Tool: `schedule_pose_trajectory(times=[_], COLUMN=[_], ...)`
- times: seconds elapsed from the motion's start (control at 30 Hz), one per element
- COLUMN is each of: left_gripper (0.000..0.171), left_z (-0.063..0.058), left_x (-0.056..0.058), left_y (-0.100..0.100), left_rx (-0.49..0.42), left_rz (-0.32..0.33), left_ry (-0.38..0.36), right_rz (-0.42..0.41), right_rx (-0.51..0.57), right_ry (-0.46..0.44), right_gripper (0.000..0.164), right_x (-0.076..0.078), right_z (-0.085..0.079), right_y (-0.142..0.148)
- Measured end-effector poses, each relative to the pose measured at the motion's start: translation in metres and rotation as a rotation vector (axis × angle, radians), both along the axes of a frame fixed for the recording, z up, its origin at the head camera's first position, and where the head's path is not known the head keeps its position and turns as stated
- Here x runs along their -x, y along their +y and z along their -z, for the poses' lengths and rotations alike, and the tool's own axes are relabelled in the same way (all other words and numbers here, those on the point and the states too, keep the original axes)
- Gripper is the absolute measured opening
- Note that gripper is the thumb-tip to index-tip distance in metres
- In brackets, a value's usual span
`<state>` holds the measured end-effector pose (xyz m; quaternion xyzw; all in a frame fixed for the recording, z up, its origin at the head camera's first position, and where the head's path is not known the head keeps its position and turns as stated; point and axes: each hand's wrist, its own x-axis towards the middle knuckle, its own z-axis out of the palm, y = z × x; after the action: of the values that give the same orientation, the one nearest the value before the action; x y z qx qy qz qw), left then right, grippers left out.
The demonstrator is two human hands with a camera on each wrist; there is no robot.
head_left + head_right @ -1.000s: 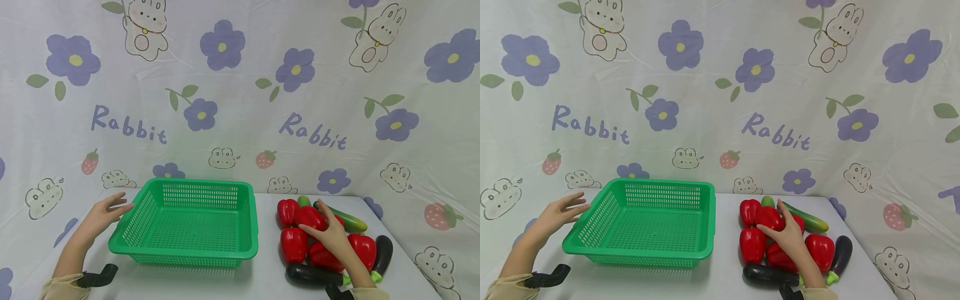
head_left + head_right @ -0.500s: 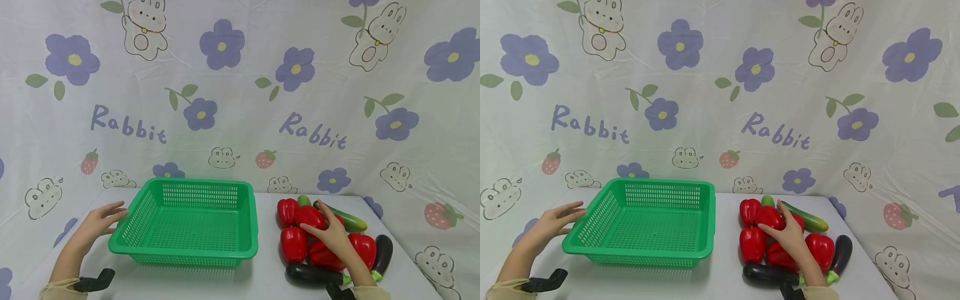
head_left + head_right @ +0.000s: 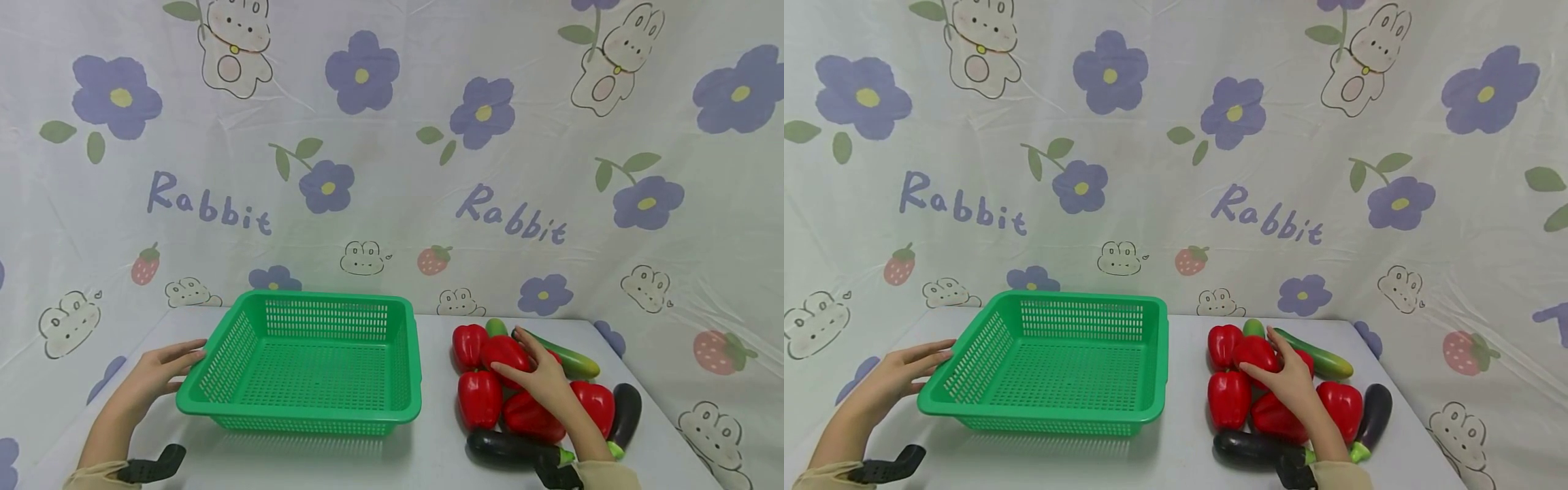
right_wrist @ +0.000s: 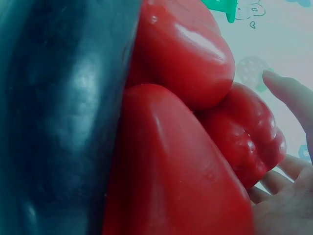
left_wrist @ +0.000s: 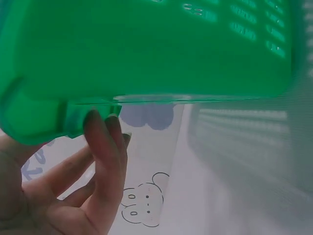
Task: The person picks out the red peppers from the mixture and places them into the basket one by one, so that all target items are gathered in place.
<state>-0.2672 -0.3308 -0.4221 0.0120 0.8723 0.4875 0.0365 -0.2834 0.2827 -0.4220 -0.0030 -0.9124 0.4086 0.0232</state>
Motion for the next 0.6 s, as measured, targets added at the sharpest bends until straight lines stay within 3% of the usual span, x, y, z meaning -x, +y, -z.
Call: schedule_pose_trajectory(times=[0.3, 0.6], left_gripper=[0.071, 0.067], left_z=[0.006, 0.011], left_x=[0.002, 0.002], left_y=[-0.004, -0.011], left_rx=[-0.083, -0.219], left_rz=[0.006, 0.022], left_ry=[-0.046, -0.117], right_rz=[-0.027, -0.054], right_rx=[0.006, -0.063], right_ry=[0.001, -0.040], right_gripper=[0.095, 0.097], right_x=[0.003, 0.005], right_z=[0.000, -0.002], right_y=[0.003, 0.004])
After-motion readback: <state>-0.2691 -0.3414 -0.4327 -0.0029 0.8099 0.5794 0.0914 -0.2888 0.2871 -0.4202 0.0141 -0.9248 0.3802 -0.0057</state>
